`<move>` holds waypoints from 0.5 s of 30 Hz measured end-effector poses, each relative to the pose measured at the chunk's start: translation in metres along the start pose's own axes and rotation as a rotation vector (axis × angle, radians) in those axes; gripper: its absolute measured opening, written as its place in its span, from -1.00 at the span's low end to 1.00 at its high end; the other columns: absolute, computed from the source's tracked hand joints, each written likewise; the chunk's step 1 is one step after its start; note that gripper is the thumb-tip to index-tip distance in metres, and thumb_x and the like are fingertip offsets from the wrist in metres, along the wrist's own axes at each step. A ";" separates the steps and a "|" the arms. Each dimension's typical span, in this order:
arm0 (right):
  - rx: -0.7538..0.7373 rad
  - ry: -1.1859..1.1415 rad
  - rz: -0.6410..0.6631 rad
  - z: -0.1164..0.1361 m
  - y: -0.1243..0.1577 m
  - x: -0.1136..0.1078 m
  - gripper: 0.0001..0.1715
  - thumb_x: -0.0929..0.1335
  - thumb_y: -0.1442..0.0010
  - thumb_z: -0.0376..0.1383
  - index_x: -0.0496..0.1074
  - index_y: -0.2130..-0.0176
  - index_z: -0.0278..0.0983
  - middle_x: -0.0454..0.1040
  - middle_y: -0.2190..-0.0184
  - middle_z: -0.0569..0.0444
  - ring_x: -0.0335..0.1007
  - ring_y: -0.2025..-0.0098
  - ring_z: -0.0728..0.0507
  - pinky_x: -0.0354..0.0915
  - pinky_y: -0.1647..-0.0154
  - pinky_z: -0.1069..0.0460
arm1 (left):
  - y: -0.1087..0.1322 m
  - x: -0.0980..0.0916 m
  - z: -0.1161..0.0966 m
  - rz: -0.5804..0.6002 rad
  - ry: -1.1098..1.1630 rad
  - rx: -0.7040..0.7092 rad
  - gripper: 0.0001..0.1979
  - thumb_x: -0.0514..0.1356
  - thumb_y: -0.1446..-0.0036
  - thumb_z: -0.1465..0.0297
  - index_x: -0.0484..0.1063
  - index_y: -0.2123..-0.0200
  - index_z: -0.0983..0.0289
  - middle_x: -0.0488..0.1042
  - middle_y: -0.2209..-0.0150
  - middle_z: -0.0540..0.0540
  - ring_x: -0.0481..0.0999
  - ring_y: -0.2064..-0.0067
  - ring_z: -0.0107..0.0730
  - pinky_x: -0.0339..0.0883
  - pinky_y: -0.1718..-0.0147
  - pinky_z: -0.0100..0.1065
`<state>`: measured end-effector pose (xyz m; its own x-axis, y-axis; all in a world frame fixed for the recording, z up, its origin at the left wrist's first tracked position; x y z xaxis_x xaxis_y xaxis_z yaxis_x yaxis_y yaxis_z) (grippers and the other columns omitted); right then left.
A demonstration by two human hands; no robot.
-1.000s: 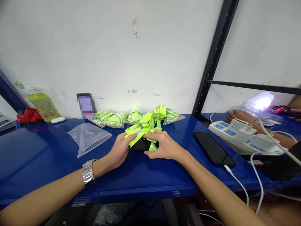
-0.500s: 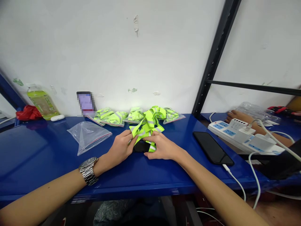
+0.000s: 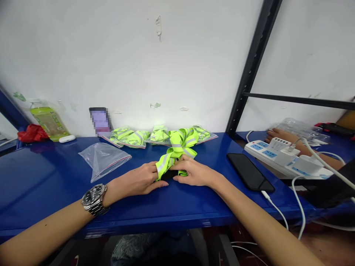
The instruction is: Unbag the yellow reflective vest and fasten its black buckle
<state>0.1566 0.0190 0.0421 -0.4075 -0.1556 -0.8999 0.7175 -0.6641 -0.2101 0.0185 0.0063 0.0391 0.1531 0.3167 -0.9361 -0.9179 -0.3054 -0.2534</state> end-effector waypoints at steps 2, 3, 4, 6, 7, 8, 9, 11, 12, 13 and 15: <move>-0.063 0.010 -0.021 0.002 0.001 0.000 -0.57 0.32 -0.27 -0.24 0.39 -0.13 -0.15 0.48 0.07 -0.03 0.28 -0.03 -0.23 0.26 -0.06 -0.14 | -0.001 0.001 -0.003 0.019 -0.110 0.029 -0.61 -0.02 -0.35 0.29 0.47 0.34 0.40 0.50 0.42 0.20 0.51 0.21 -0.18 0.37 0.11 -0.23; -0.102 0.022 -0.043 0.004 0.000 0.000 -0.58 0.29 -0.29 -0.24 0.38 -0.13 -0.15 0.47 0.02 -0.04 0.28 -0.06 -0.23 0.24 -0.09 -0.15 | -0.001 0.002 -0.005 0.025 -0.171 0.049 -0.67 -0.01 -0.34 0.35 0.47 0.31 0.41 0.50 0.40 0.20 0.51 0.20 -0.18 0.36 0.11 -0.22; -0.137 0.036 -0.070 0.005 0.000 -0.001 -0.60 0.26 -0.32 -0.25 0.39 -0.13 -0.16 0.46 0.00 -0.05 0.29 -0.08 -0.22 0.23 -0.11 -0.15 | -0.002 0.002 -0.007 0.035 -0.224 0.065 -0.73 0.00 -0.32 0.41 0.46 0.26 0.41 0.51 0.36 0.22 0.50 0.17 -0.17 0.35 0.09 -0.22; -0.183 0.069 -0.129 0.007 -0.001 -0.001 -0.63 0.22 -0.34 -0.28 0.42 -0.09 -0.19 0.48 0.02 -0.08 0.36 -0.05 -0.20 0.27 -0.08 -0.13 | -0.002 0.003 -0.009 0.075 -0.283 0.074 -0.80 0.02 -0.27 0.52 0.44 0.19 0.42 0.51 0.27 0.25 0.48 0.11 -0.15 0.33 0.06 -0.21; -0.191 0.087 -0.162 0.007 -0.002 -0.002 -0.64 0.22 -0.35 -0.29 0.43 -0.07 -0.20 0.49 0.06 -0.08 0.39 -0.01 -0.20 0.31 -0.03 -0.12 | -0.002 0.003 -0.008 0.100 -0.285 0.060 -0.80 0.02 -0.26 0.55 0.43 0.19 0.42 0.51 0.25 0.27 0.48 0.10 -0.15 0.33 0.06 -0.21; -0.192 0.108 -0.206 0.007 -0.002 -0.004 -0.65 0.23 -0.34 -0.29 0.45 -0.05 -0.20 0.51 0.09 -0.08 0.42 0.02 -0.20 0.34 0.01 -0.11 | -0.002 0.004 -0.006 0.119 -0.270 0.032 -0.81 0.01 -0.25 0.56 0.42 0.19 0.43 0.50 0.25 0.29 0.49 0.12 -0.15 0.34 0.10 -0.22; -0.190 0.134 -0.270 0.008 -0.002 -0.007 -0.68 0.25 -0.32 -0.28 0.47 -0.02 -0.21 0.52 0.11 -0.08 0.43 0.04 -0.21 0.35 0.04 -0.11 | -0.002 0.003 -0.003 0.127 -0.244 -0.005 -0.80 0.00 -0.26 0.55 0.42 0.21 0.43 0.50 0.26 0.29 0.50 0.16 -0.16 0.36 0.16 -0.24; -0.177 0.176 -0.481 0.012 0.002 -0.017 -0.75 0.31 -0.26 -0.27 0.51 0.09 -0.23 0.54 0.15 -0.08 0.44 0.08 -0.23 0.37 0.06 -0.13 | -0.002 0.002 0.006 0.105 -0.177 -0.084 -0.78 -0.02 -0.30 0.49 0.41 0.21 0.43 0.49 0.30 0.26 0.51 0.29 -0.21 0.37 0.29 -0.27; -0.147 0.181 -0.615 0.014 0.007 -0.023 -0.80 0.34 -0.23 -0.26 0.53 0.17 -0.25 0.56 0.21 -0.08 0.46 0.13 -0.23 0.37 0.08 -0.14 | -0.002 0.001 0.011 0.077 -0.139 -0.126 -0.76 -0.03 -0.31 0.46 0.41 0.22 0.42 0.49 0.33 0.23 0.51 0.34 -0.25 0.35 0.35 -0.29; -0.086 0.165 -0.749 0.014 0.012 -0.029 -0.83 0.36 -0.20 -0.25 0.54 0.28 -0.27 0.56 0.30 -0.08 0.47 0.21 -0.22 0.39 0.13 -0.13 | -0.001 0.000 0.016 0.042 -0.097 -0.166 -0.75 -0.03 -0.32 0.43 0.42 0.24 0.41 0.48 0.36 0.20 0.50 0.39 -0.28 0.33 0.39 -0.32; 0.143 0.018 -0.883 0.008 0.021 -0.031 -0.72 0.35 -0.19 -0.20 0.50 0.48 -0.28 0.51 0.50 -0.03 0.45 0.42 -0.17 0.41 0.30 -0.09 | 0.001 -0.001 0.028 -0.036 -0.007 -0.243 -0.71 -0.03 -0.33 0.40 0.42 0.34 0.38 0.46 0.44 0.14 0.47 0.45 -0.35 0.28 0.43 -0.37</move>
Point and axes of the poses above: each hand's wrist, its own y-axis away from the middle knuckle, its own x-axis out of the palm, z = x × y, the point moved 6 cm from there along -y, towards the middle knuckle
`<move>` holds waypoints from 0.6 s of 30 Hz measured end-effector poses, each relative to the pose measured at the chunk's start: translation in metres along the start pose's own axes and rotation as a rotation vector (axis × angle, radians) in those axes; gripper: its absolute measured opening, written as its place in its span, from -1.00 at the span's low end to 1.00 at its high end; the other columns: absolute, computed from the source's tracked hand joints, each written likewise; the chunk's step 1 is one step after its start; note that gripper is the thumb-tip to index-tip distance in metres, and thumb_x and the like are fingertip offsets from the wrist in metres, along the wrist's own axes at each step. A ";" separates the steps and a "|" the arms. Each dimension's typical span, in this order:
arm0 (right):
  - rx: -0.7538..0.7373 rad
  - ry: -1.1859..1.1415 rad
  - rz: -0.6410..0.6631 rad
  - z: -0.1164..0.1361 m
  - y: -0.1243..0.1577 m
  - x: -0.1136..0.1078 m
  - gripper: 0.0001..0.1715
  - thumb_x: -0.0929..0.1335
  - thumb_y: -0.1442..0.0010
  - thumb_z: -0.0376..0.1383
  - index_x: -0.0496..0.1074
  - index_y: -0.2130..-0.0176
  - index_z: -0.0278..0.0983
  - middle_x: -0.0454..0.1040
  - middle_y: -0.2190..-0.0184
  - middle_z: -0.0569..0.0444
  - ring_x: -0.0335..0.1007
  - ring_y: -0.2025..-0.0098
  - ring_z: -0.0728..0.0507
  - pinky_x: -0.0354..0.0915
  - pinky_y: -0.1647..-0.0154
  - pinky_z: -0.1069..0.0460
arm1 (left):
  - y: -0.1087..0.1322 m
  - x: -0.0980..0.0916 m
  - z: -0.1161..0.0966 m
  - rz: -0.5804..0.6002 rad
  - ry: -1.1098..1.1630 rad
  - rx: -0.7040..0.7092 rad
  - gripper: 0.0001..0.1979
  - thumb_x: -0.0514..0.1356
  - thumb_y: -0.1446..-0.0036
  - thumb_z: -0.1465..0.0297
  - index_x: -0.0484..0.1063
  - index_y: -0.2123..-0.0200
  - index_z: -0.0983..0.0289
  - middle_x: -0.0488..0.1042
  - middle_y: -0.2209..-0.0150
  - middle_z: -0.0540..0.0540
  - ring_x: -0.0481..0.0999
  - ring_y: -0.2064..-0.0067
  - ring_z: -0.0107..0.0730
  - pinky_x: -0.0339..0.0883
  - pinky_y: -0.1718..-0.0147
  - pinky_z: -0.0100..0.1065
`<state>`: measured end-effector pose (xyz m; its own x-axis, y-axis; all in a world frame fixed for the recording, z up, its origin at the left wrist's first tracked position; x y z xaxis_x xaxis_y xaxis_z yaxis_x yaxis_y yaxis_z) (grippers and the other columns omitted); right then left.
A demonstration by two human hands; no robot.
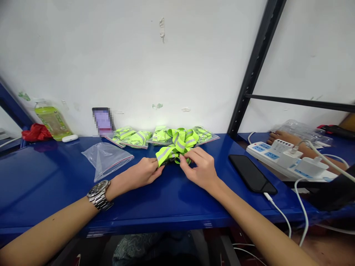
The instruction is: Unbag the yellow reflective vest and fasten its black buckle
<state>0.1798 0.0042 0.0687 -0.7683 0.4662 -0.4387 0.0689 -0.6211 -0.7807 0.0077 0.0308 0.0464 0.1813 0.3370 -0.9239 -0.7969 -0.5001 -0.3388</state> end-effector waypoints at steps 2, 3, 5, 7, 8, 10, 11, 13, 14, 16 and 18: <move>0.390 -0.132 0.116 -0.013 0.010 0.009 -0.59 0.34 -0.20 -0.12 0.46 0.56 -0.30 0.45 0.60 0.00 0.41 0.55 -0.13 0.41 0.47 -0.05 | 0.000 0.000 0.010 -0.065 0.102 -0.077 -0.65 -0.02 -0.33 0.37 0.39 0.46 0.35 0.41 0.55 0.07 0.40 0.52 -0.44 0.18 0.50 -0.42; 0.578 -0.237 0.199 -0.018 0.018 0.017 -0.58 0.34 -0.19 -0.09 0.47 0.54 -0.32 0.47 0.57 -0.02 0.43 0.55 -0.13 0.42 0.49 -0.04 | 0.000 0.000 0.014 -0.100 0.147 -0.111 -0.62 -0.02 -0.33 0.36 0.37 0.52 0.34 0.37 0.60 0.04 0.35 0.57 -0.49 0.12 0.54 -0.43; 0.871 -0.497 0.257 -0.021 0.031 0.030 -0.63 0.38 -0.15 -0.07 0.51 0.43 -0.34 0.54 0.41 -0.08 0.51 0.44 -0.15 0.48 0.37 -0.03 | 0.001 -0.002 0.017 -0.167 0.214 -0.151 -0.59 0.00 -0.32 0.36 0.32 0.59 0.33 0.30 0.66 0.00 0.25 0.63 -0.55 0.02 0.59 -0.43; 1.035 -0.775 0.154 -0.019 0.034 0.036 -0.66 0.43 -0.09 -0.09 0.51 0.28 -0.32 0.56 0.24 -0.10 0.54 0.28 -0.16 0.48 0.16 -0.03 | 0.001 -0.005 0.012 -0.211 0.241 -0.128 -0.60 0.02 -0.30 0.38 0.31 0.60 0.33 0.29 0.66 -0.01 0.23 0.64 -0.56 0.00 0.59 -0.43; 1.075 -0.900 0.092 -0.018 0.032 0.039 -0.65 0.44 -0.08 -0.10 0.50 0.22 -0.29 0.55 0.19 -0.08 0.54 0.22 -0.15 0.46 0.08 -0.03 | 0.001 -0.007 0.008 -0.220 0.237 -0.096 -0.62 0.02 -0.30 0.39 0.32 0.58 0.33 0.30 0.65 0.00 0.26 0.62 -0.54 0.03 0.58 -0.43; 1.097 -1.067 -0.005 -0.018 0.026 0.042 -0.64 0.46 -0.06 -0.14 0.46 0.15 -0.23 0.54 0.14 -0.02 0.52 0.16 -0.13 0.44 0.05 -0.02 | 0.002 -0.009 -0.003 -0.208 0.197 -0.016 -0.65 0.01 -0.31 0.40 0.36 0.52 0.34 0.35 0.60 0.03 0.34 0.57 -0.50 0.11 0.54 -0.43; 1.089 -1.100 -0.047 -0.019 0.023 0.043 -0.64 0.47 -0.04 -0.18 0.45 0.14 -0.21 0.54 0.14 0.02 0.51 0.16 -0.11 0.44 0.08 -0.01 | 0.003 -0.009 -0.009 -0.186 0.162 0.025 -0.66 -0.01 -0.32 0.40 0.37 0.49 0.35 0.38 0.57 0.05 0.38 0.54 -0.47 0.16 0.52 -0.43; 1.066 -1.100 -0.118 -0.023 0.020 0.043 -0.58 0.51 0.05 -0.29 0.44 0.14 -0.20 0.55 0.19 0.06 0.49 0.19 -0.11 0.45 0.19 0.00 | 0.004 -0.008 -0.017 -0.121 0.069 0.092 -0.68 -0.03 -0.33 0.39 0.39 0.41 0.36 0.42 0.50 0.09 0.44 0.49 -0.41 0.23 0.48 -0.42; 1.050 -1.087 -0.130 -0.026 0.019 0.044 -0.51 0.52 0.11 -0.33 0.44 0.13 -0.21 0.55 0.23 0.07 0.49 0.22 -0.12 0.44 0.25 0.01 | 0.005 -0.007 -0.021 -0.082 0.019 0.118 -0.69 -0.05 -0.34 0.39 0.39 0.38 0.37 0.44 0.47 0.11 0.46 0.46 -0.38 0.26 0.47 -0.40; 0.979 -1.044 -0.112 -0.030 0.019 0.045 -0.40 0.52 0.20 -0.39 0.44 0.10 -0.23 0.55 0.28 0.07 0.49 0.25 -0.14 0.41 0.29 0.00 | 0.006 -0.005 -0.025 -0.019 -0.075 0.147 -0.69 -0.07 -0.35 0.37 0.39 0.31 0.38 0.44 0.41 0.14 0.49 0.42 -0.33 0.31 0.44 -0.37; 0.849 -0.928 -0.093 -0.033 0.019 0.043 -0.36 0.50 0.22 -0.39 0.45 0.06 -0.27 0.56 0.27 0.05 0.49 0.25 -0.17 0.40 0.24 -0.03 | 0.007 -0.004 -0.028 0.021 -0.143 0.164 -0.70 -0.07 -0.36 0.37 0.39 0.27 0.39 0.44 0.40 0.15 0.49 0.40 -0.31 0.34 0.41 -0.35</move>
<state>0.1691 0.0334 0.0208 -0.9288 0.1268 0.3484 -0.1744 -0.9786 -0.1090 0.0174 0.0031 0.0431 0.0895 0.4431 -0.8920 -0.8849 -0.3757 -0.2754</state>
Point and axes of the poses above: each hand's wrist, its own y-axis away from the middle knuckle, its own x-axis out of the palm, z = x × y, the point moved 6 cm from there along -y, towards the middle knuckle
